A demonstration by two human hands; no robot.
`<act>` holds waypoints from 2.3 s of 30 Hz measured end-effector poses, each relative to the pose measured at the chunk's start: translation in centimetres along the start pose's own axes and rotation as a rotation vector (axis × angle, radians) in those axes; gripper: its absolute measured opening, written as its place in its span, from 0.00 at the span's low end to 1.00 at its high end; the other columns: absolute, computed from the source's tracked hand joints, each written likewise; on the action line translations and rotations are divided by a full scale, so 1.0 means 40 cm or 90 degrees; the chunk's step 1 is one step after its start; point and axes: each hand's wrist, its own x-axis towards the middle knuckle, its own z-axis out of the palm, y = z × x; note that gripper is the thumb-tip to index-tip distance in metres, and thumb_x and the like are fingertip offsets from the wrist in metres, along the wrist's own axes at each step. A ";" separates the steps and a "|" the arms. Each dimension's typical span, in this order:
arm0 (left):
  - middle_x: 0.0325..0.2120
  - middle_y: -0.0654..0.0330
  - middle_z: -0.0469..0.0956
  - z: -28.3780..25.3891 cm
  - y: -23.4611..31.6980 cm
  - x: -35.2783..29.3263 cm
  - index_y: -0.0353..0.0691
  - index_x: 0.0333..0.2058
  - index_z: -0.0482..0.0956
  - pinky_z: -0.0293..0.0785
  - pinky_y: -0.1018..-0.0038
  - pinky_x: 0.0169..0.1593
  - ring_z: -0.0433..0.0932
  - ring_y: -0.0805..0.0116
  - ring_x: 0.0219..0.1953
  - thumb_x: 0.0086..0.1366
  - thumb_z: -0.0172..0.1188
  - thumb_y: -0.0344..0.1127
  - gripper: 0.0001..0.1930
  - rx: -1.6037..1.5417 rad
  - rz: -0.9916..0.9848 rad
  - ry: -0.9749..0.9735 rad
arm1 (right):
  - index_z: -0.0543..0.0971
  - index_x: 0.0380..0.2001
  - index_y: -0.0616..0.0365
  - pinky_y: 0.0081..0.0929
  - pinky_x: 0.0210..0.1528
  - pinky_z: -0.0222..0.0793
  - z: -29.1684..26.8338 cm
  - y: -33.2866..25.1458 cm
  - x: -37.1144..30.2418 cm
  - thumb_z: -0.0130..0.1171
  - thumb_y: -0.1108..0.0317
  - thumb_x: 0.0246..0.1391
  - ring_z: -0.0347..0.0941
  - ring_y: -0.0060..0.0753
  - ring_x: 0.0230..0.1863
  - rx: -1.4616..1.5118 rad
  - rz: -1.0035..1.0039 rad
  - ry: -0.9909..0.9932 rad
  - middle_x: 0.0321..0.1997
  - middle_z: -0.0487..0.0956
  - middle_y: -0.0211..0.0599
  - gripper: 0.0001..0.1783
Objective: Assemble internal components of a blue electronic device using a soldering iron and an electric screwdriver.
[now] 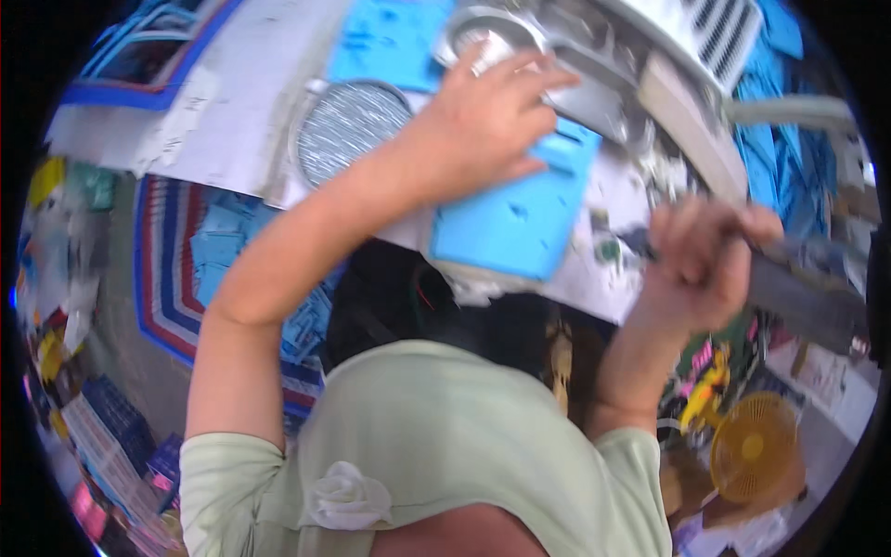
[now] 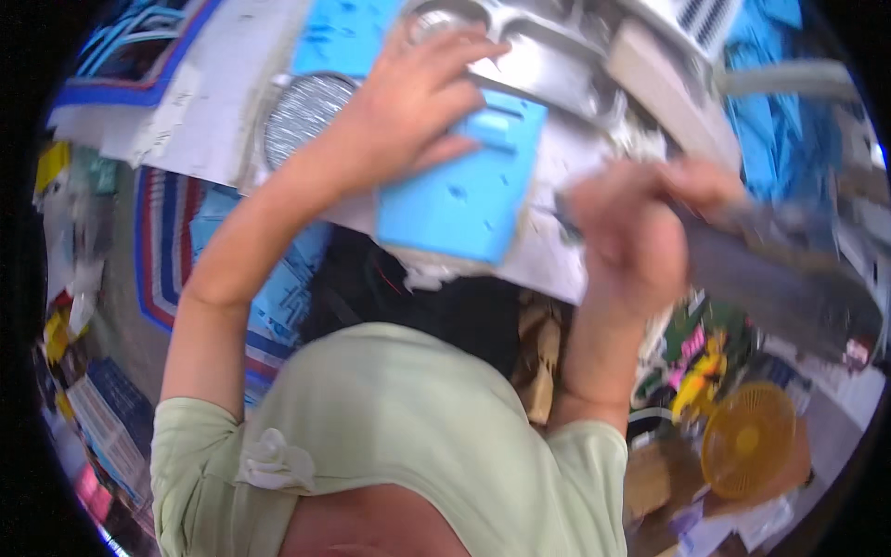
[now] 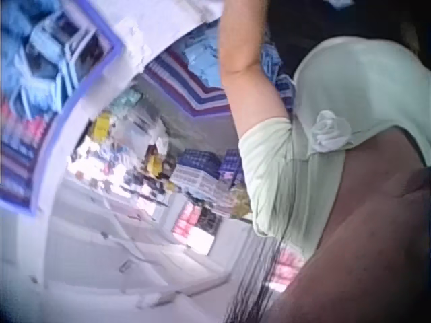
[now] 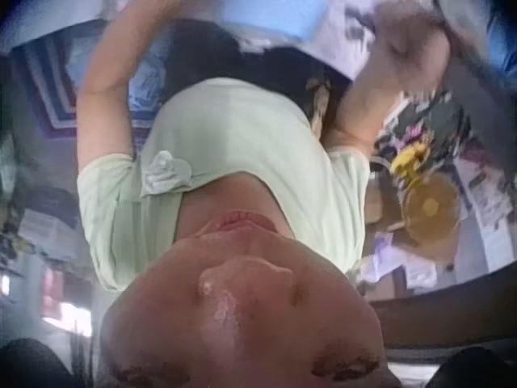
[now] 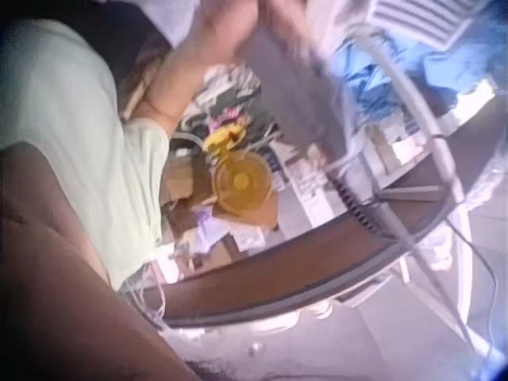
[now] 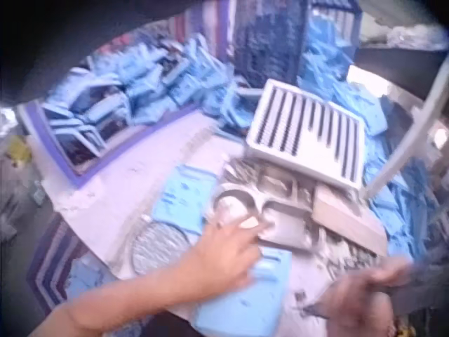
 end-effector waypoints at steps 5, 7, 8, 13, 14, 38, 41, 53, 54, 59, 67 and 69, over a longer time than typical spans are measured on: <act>0.52 0.50 0.77 -0.210 -0.041 -0.442 0.33 0.54 0.71 0.77 0.61 0.57 0.78 0.60 0.55 0.64 0.66 0.32 0.22 -0.182 -0.495 0.450 | 0.69 0.49 0.53 0.24 0.22 0.56 -0.060 -0.062 0.052 0.60 0.61 0.66 0.58 0.21 0.17 0.038 -0.012 -0.060 0.17 0.62 0.23 0.15; 0.49 0.56 0.76 -0.186 -0.057 -0.849 0.30 0.55 0.68 0.75 0.68 0.53 0.78 0.67 0.48 0.71 0.59 0.40 0.22 -0.143 -0.873 0.621 | 0.69 0.49 0.55 0.24 0.22 0.57 -0.049 -0.030 0.067 0.59 0.62 0.65 0.57 0.20 0.17 0.037 0.009 -0.040 0.17 0.62 0.23 0.15; 0.50 0.54 0.75 -0.135 -0.020 -1.087 0.31 0.57 0.67 0.73 0.71 0.51 0.77 0.65 0.45 0.72 0.57 0.43 0.24 -0.175 -1.045 0.745 | 0.68 0.49 0.56 0.23 0.21 0.57 -0.034 -0.001 0.077 0.59 0.62 0.65 0.57 0.20 0.16 0.036 0.018 -0.031 0.18 0.62 0.24 0.15; 0.58 0.46 0.72 0.069 0.161 -1.559 0.30 0.63 0.64 0.80 0.50 0.50 0.78 0.47 0.52 0.69 0.62 0.50 0.35 -0.378 -1.360 1.184 | 0.68 0.47 0.58 0.21 0.21 0.57 -0.017 0.058 0.117 0.59 0.64 0.64 0.55 0.19 0.15 0.005 0.050 0.006 0.18 0.61 0.24 0.15; 0.59 0.45 0.72 0.049 0.135 -1.570 0.29 0.64 0.63 0.78 0.50 0.53 0.78 0.46 0.53 0.68 0.62 0.51 0.36 -0.299 -1.372 1.110 | 0.68 0.47 0.57 0.21 0.21 0.57 -0.014 0.066 0.122 0.60 0.63 0.64 0.55 0.18 0.15 0.004 0.040 0.001 0.18 0.60 0.23 0.16; 0.37 0.47 0.85 -1.059 -1.028 -0.152 0.39 0.44 0.84 0.79 0.50 0.48 0.84 0.45 0.45 0.64 0.55 0.31 0.13 0.880 -0.732 0.197 | 0.62 0.65 0.63 0.25 0.40 0.69 -0.128 -0.033 0.115 0.63 0.64 0.61 0.70 0.26 0.34 -0.199 0.055 0.089 0.33 0.74 0.35 0.34; 0.33 0.46 0.85 -1.110 -0.919 -0.104 0.38 0.42 0.85 0.80 0.50 0.43 0.85 0.43 0.39 0.63 0.58 0.33 0.12 0.881 -0.617 0.267 | 0.59 0.70 0.67 0.39 0.64 0.66 -0.093 -0.042 0.092 0.59 0.69 0.63 0.69 0.42 0.62 -0.496 -0.111 0.233 0.59 0.73 0.50 0.36; 0.27 0.69 0.76 -0.257 -0.082 -0.105 0.38 0.47 0.78 0.67 0.83 0.26 0.73 0.83 0.25 0.71 0.62 0.39 0.12 -0.755 -0.644 0.324 | 0.58 0.72 0.64 0.35 0.64 0.68 0.115 0.232 -0.033 0.55 0.49 0.69 0.71 0.35 0.65 0.276 0.392 -0.208 0.66 0.72 0.45 0.39; 0.27 0.68 0.76 -0.221 -0.003 -0.093 0.38 0.48 0.77 0.65 0.83 0.21 0.71 0.84 0.21 0.72 0.61 0.38 0.12 -0.803 -0.694 0.276 | 0.54 0.74 0.62 0.36 0.66 0.66 0.104 0.253 -0.027 0.53 0.45 0.70 0.67 0.35 0.68 0.371 0.371 -0.178 0.70 0.68 0.45 0.43; 0.30 0.63 0.79 -0.087 0.142 -0.151 0.30 0.62 0.68 0.69 0.78 0.22 0.75 0.78 0.24 0.74 0.56 0.34 0.22 -0.835 -0.700 0.154 | 0.57 0.73 0.59 0.32 0.66 0.65 0.023 0.198 -0.043 0.53 0.48 0.70 0.69 0.32 0.66 0.190 0.348 -0.018 0.67 0.71 0.42 0.38; 0.32 0.39 0.81 -0.040 0.138 -0.206 0.22 0.68 0.57 0.77 0.58 0.31 0.83 0.46 0.29 0.69 0.61 0.41 0.38 -0.177 -0.393 -0.090 | 0.64 0.69 0.67 0.36 0.65 0.60 -0.027 0.181 -0.103 0.53 0.59 0.70 0.67 0.39 0.59 -0.520 0.160 -0.070 0.58 0.74 0.48 0.32; 0.28 0.41 0.81 -0.052 0.142 -0.195 0.21 0.67 0.57 0.76 0.59 0.29 0.82 0.46 0.27 0.68 0.63 0.43 0.40 -0.166 -0.451 -0.160 | 0.68 0.66 0.70 0.44 0.63 0.58 -0.038 0.184 -0.104 0.56 0.59 0.65 0.64 0.53 0.55 -0.683 0.125 -0.090 0.52 0.75 0.54 0.32</act>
